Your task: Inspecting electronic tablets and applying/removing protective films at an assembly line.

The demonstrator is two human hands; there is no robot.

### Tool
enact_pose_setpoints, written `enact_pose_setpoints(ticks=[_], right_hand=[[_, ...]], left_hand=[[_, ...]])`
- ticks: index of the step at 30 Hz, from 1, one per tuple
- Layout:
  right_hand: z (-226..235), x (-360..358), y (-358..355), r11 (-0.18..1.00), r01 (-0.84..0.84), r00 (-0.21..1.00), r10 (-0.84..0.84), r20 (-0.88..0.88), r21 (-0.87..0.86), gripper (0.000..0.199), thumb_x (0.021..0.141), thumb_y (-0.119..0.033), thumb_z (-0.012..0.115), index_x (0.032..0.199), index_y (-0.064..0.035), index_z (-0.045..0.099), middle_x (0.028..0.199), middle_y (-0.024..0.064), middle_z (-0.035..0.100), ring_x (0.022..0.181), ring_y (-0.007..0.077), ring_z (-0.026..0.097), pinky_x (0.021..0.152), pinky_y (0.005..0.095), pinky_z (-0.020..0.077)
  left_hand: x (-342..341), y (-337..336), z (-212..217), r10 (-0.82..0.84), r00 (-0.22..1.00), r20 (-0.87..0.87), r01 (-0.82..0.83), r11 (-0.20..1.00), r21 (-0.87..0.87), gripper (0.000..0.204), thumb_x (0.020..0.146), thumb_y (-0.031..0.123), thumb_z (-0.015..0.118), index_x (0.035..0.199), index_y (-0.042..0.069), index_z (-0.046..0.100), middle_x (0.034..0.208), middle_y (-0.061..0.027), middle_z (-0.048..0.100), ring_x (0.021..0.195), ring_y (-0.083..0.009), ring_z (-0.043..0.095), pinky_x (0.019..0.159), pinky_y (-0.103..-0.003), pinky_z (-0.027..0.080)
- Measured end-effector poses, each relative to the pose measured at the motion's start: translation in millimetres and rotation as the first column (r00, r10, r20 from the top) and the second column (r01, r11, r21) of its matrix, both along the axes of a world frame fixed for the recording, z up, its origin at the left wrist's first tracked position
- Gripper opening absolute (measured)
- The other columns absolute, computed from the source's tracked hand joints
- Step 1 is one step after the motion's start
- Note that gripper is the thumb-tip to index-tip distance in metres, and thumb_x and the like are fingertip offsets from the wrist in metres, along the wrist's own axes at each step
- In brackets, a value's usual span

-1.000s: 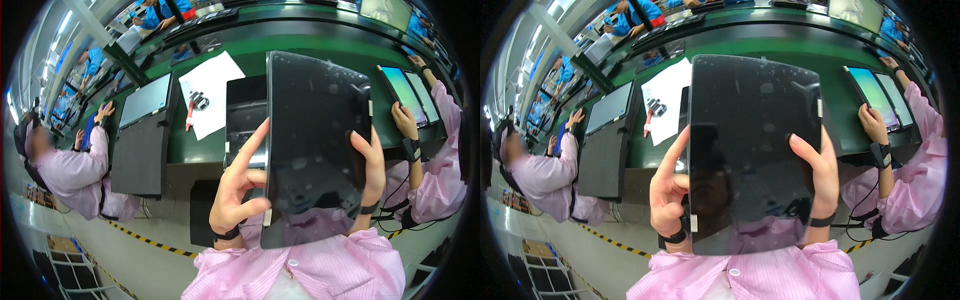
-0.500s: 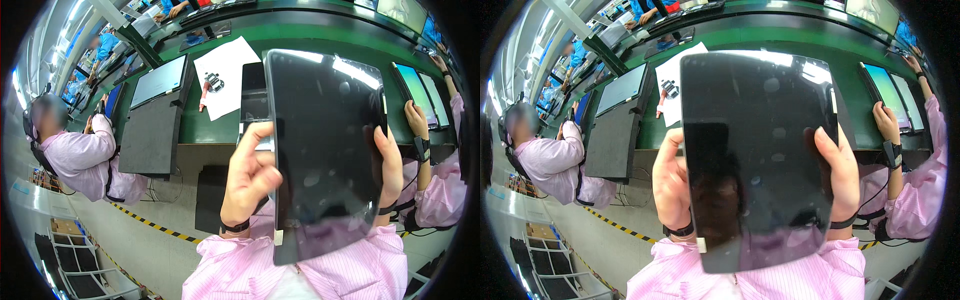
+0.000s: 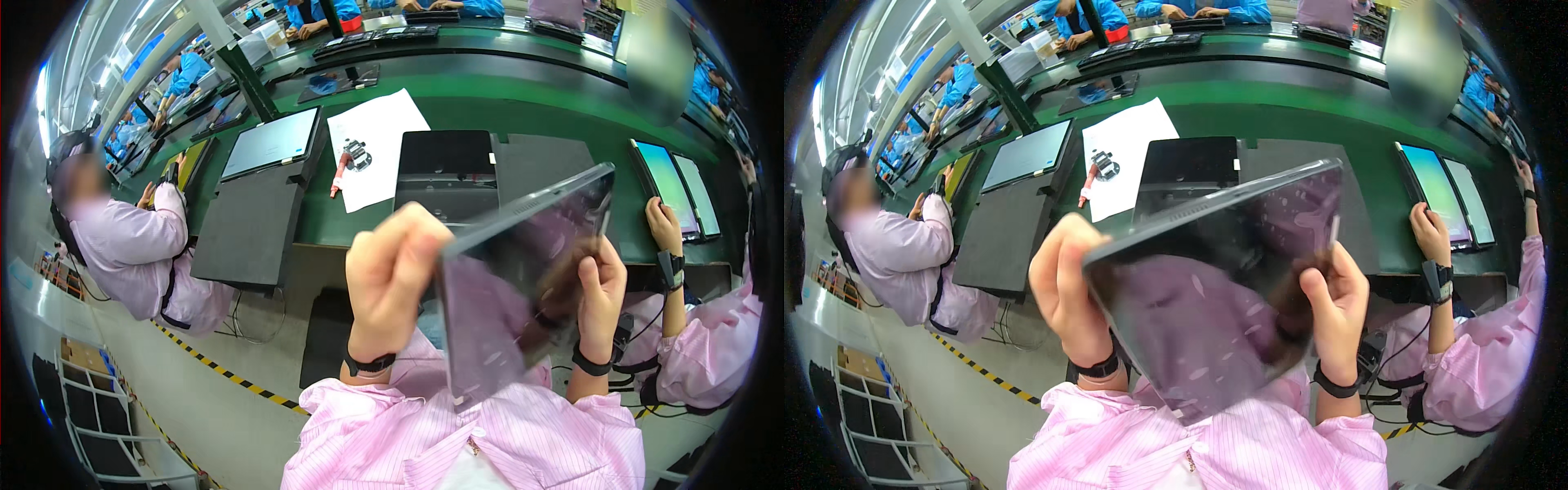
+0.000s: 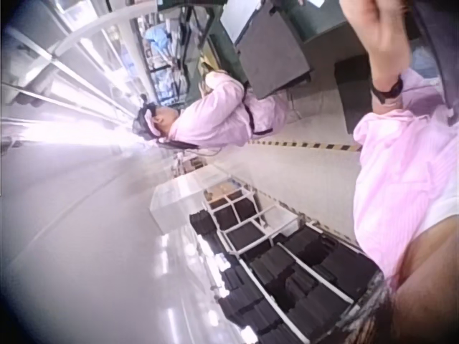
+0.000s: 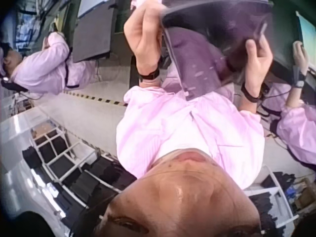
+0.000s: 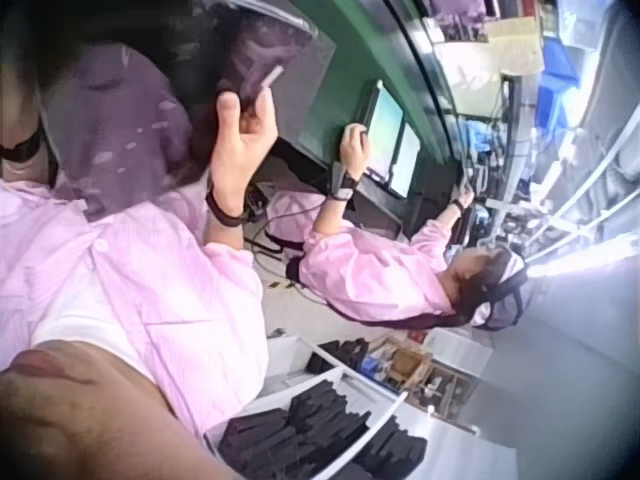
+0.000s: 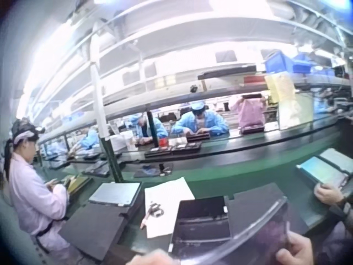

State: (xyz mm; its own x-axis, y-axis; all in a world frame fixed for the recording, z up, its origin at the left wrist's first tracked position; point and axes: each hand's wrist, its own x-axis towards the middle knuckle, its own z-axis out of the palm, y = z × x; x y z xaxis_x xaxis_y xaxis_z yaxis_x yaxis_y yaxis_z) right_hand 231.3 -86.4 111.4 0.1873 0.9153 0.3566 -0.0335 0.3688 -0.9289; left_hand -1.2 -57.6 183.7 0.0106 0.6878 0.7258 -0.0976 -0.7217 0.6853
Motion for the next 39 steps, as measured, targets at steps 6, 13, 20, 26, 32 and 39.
enact_pose_setpoints(ticks=[6, 13, 20, 26, 32, 39], right_hand=[[-1, -13, 21, 0.935, -0.127, 0.827, 0.284, -0.486, 0.330, 0.036, 0.100, -0.032, 0.044, 0.101, 0.0023, 0.053, 0.083, 0.0033, 0.058, 0.073, 0.0102, 0.051, 0.067, 0.0220, 0.0407], [-8, -6, 51, 0.392, -0.551, 0.093, 0.906, -0.413, 0.737, 0.039, 0.102, -0.033, 0.035, 0.088, -0.0001, 0.051, 0.077, 0.0118, 0.059, 0.067, 0.0231, 0.057, 0.061, 0.0322, 0.0472], [2, -6, 40, 0.334, -0.592, -0.016, 0.905, -0.425, 0.733, 0.063, 0.101, -0.045, 0.014, 0.075, -0.0029, 0.052, 0.066, 0.0158, 0.059, 0.059, 0.0301, 0.059, 0.058, 0.0379, 0.0482], [-6, -22, 70, 0.074, -0.561, -0.181, 0.961, -0.209, 0.825, 0.062, 0.102, -0.044, 0.018, 0.076, -0.0009, 0.055, 0.070, 0.0164, 0.062, 0.060, 0.0296, 0.060, 0.059, 0.0379, 0.0493], [-7, -19, 69, 0.192, -0.565, -0.035, 0.966, -0.255, 0.803, 0.063, 0.104, -0.041, 0.009, 0.074, -0.0060, 0.053, 0.063, 0.0102, 0.057, 0.054, 0.0247, 0.057, 0.057, 0.0338, 0.0459], [-8, -29, 84, 0.091, -0.462, -0.170, 0.967, -0.189, 0.882, 0.057, 0.102, -0.044, 0.019, 0.086, -0.0022, 0.054, 0.073, 0.0163, 0.062, 0.061, 0.0299, 0.060, 0.061, 0.0382, 0.0477]], left_hand=[[46, -27, 14, -0.745, 0.666, -0.051, 0.743, 0.668, -0.042, 0.027, 0.094, 0.005, 0.049, 0.073, -0.009, 0.055, 0.065, -0.0152, 0.062, 0.054, -0.0208, 0.062, 0.050, -0.029, 0.050], [96, -48, -27, -0.519, 0.853, 0.059, 0.507, 0.796, -0.329, 0.028, 0.100, 0.012, 0.036, 0.075, 0.001, 0.044, 0.060, -0.0144, 0.061, 0.047, -0.0138, 0.056, 0.047, -0.023, 0.045], [69, -47, -58, -0.301, 0.948, 0.100, 0.309, 0.803, -0.509, 0.032, 0.101, 0.014, 0.038, 0.072, 0.001, 0.043, 0.056, -0.0119, 0.058, 0.040, -0.0092, 0.048, 0.039, -0.020, 0.038], [55, -39, -64, -0.128, 0.982, 0.136, 0.179, 0.852, -0.492, 0.034, 0.100, 0.017, 0.039, 0.070, 0.002, 0.041, 0.052, -0.0125, 0.054, 0.032, -0.0089, 0.041, 0.031, -0.019, 0.028], [45, -33, -68, -0.035, 0.985, 0.166, 0.105, 0.897, -0.429, 0.037, 0.101, 0.017, 0.037, 0.066, 0.004, 0.037, 0.047, -0.0043, 0.040, 0.031, -0.0103, 0.040, 0.028, -0.020, 0.028], [48, -24, -67, -0.025, 0.977, 0.212, 0.115, 0.897, -0.426, 0.035, 0.100, 0.017, 0.037, 0.067, 0.007, 0.035, 0.047, -0.0028, 0.037, 0.030, -0.0086, 0.033, 0.026, -0.020, 0.024]])
